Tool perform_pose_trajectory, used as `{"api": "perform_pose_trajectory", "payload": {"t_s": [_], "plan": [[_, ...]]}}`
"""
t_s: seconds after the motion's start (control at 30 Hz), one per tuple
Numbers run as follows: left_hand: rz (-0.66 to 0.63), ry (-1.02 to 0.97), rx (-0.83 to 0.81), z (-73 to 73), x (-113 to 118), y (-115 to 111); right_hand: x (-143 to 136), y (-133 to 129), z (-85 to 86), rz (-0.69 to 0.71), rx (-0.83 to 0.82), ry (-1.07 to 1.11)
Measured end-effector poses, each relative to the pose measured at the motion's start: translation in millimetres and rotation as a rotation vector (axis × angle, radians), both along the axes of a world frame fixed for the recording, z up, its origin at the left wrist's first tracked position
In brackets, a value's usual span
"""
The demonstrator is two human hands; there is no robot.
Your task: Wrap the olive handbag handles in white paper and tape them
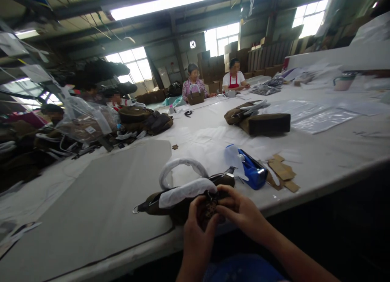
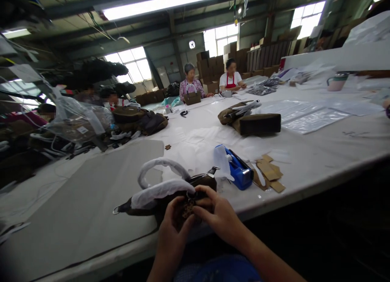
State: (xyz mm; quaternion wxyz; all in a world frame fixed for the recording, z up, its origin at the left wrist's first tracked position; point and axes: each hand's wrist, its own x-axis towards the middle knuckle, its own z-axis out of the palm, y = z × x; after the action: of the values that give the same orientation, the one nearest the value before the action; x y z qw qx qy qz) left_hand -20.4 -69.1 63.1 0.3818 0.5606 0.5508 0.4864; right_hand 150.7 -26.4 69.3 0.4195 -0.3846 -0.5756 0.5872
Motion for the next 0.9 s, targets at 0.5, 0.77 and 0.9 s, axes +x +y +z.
{"api": "perform_pose_trajectory", "payload": {"t_s": [0.5, 0.77, 0.9], "plan": [[-0.212, 0.803, 0.553, 59.4, -48.0, 50.8, 2.8, 20.2, 15.0, -0.052, 0.387, -0.107], [-0.333, 0.295, 0.479, 74.0, -10.1, 72.7, -6.1, 24.3, 20.8, -0.199, 0.421, -0.136], [-0.075, 0.393, 0.639, 61.5, -21.6, 67.4, 3.0, 15.4, 0.5, -0.389, 0.111, 0.06]]}}
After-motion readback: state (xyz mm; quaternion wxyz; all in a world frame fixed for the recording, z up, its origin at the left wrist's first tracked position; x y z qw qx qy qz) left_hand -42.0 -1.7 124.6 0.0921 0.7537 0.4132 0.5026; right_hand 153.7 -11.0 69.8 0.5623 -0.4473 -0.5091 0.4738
